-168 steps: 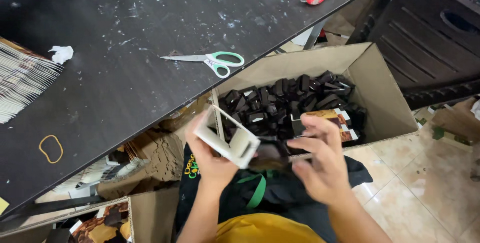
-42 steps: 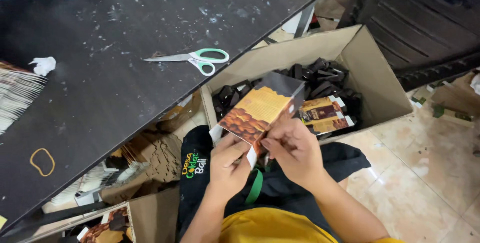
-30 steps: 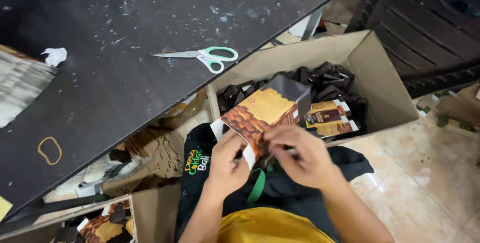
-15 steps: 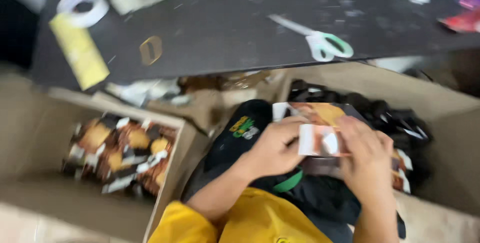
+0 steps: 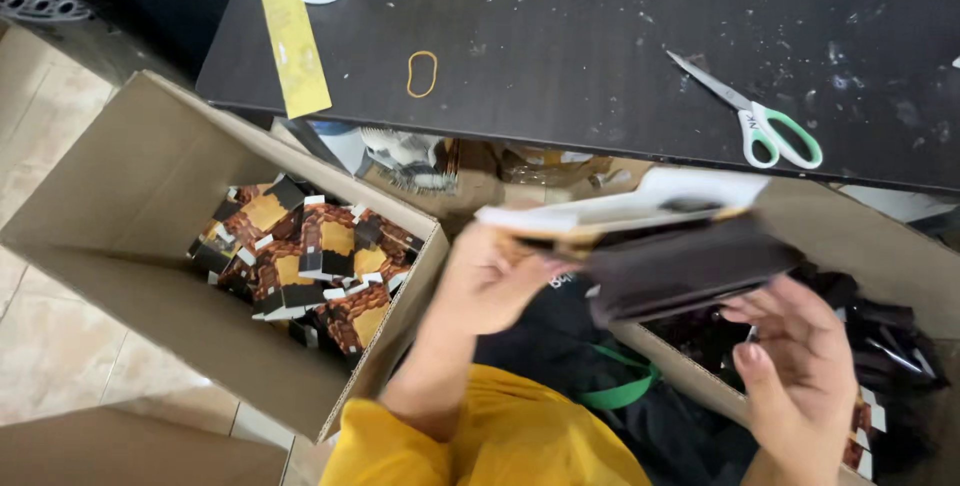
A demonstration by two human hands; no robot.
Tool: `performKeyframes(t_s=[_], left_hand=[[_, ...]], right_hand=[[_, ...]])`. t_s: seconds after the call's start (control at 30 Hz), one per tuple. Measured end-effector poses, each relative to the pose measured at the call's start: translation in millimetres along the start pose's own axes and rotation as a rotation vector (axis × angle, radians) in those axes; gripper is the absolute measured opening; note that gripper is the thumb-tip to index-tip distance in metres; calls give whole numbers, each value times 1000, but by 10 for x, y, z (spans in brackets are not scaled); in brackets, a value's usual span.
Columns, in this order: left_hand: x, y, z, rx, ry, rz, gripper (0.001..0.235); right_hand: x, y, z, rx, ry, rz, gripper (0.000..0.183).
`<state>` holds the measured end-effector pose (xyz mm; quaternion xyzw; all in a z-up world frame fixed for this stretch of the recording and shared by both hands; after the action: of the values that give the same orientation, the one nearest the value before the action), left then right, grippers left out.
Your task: The person sits on the floor and packs small black items into rectangular boxes with brown and white labels. They use scissors to trim the items before placing them inside the boxes and then arrange the filled boxes into a larger cardboard container.
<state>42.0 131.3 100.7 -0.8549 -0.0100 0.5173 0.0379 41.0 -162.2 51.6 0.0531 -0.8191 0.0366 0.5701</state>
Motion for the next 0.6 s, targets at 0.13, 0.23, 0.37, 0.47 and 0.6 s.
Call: performKeyframes(t_s=[0.13,0.23,0.37,0.47,0.6], left_hand=[[-309,16,-82,129,210,19,36],[-241,360,-131,232,228,38,42],[-142,624,-155,281,194,8,47],[-225,792,-163,376,179,65,51],[-257,882,-126,411,250,62,56]], right_hand=[[153,214,-111,52,-6,196,75],[244,432,-106,164,-85,322,86],[399,487,-104,179,-77,203,82],[318,344,4,156,-102,219,84],[306,275,77,167,-107,166,90]])
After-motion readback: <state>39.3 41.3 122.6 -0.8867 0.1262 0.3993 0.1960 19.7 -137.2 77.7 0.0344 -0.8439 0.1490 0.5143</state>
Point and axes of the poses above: each hand's wrist, its own z-axis away from the middle knuckle, its own y-axis out of the palm, x = y × z, the point moved 9 cm from there along -z, towards the middle knuckle, and after that the axes turned 1 degree about y, right-handed, at the moved point
